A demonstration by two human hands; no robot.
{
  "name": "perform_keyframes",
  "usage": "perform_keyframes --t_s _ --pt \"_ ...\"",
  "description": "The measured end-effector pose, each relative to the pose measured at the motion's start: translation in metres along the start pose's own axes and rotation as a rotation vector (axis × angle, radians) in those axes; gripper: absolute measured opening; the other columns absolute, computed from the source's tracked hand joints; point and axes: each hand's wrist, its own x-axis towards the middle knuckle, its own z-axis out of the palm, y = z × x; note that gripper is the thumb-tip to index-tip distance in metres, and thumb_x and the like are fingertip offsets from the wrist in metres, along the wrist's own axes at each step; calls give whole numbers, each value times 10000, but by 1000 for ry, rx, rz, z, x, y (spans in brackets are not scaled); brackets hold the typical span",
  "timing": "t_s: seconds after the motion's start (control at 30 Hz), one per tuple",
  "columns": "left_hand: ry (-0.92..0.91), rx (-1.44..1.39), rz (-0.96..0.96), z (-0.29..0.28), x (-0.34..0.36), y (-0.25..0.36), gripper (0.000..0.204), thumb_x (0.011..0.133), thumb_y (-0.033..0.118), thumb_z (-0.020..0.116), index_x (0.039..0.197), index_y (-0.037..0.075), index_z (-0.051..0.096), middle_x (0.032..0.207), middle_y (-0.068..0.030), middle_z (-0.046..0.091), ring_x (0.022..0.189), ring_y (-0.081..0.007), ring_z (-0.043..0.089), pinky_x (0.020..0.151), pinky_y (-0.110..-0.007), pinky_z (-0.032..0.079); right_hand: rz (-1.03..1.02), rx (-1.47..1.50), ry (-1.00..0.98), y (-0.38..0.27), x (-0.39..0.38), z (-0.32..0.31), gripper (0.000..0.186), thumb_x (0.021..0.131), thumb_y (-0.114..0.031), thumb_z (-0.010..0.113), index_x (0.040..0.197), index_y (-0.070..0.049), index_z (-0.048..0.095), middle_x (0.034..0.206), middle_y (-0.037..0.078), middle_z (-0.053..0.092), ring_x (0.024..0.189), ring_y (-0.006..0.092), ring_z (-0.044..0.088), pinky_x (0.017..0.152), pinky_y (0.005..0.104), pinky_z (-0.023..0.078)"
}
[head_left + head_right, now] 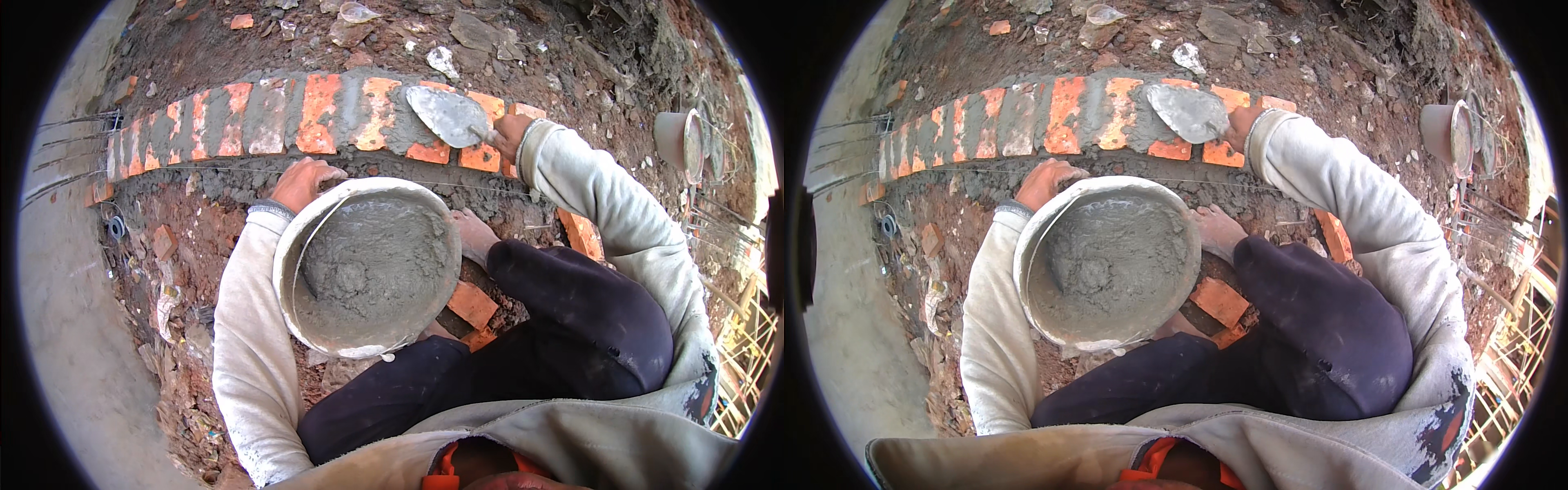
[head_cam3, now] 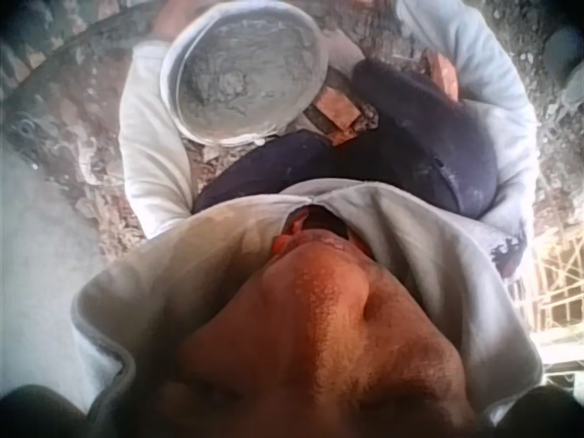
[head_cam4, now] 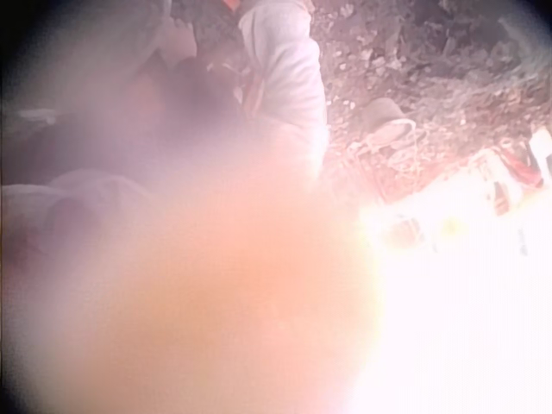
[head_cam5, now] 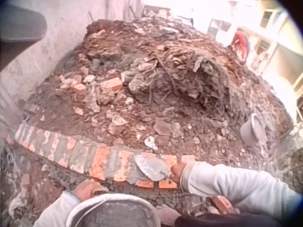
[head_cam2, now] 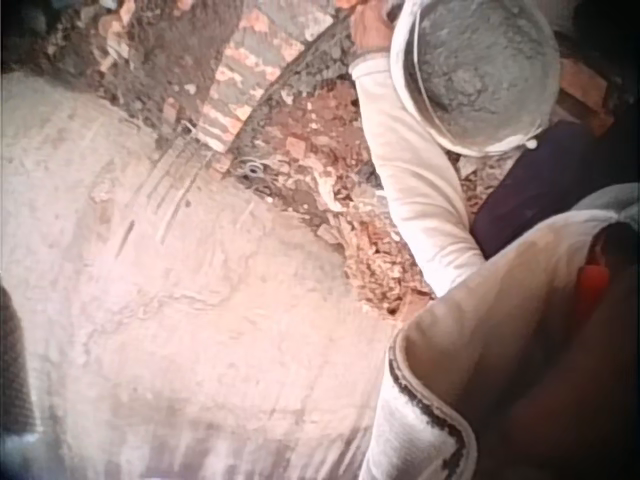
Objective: The person is laying red bricks in a straight line on the ground. They use a trowel to scoop mortar from a bucket and apply it between the bricks, then tap them into place.
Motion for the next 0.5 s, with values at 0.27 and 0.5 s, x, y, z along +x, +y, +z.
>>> perform_keyframes --t_s 0.27,0.5 --pt "32 8 27 -3 0 2 338 772 264 761 1084 142 713 963 -86 664 971 -275 583 882 -387 450 -141 -45 -9 25 -22 -11 408 948 -388 512 1052 -9 619 799 236 661 751 422 655 718 494 525" --pt "19 -16 -2 1 -1 0 339 773 265 761 1081 133 712 980 -87 668 983 -280 583 883 -385 453 -413 -534 120 56 -41 -23 352 964 -350 480 1165 -66 530 856 180 629 694 358 666 593 468 559"
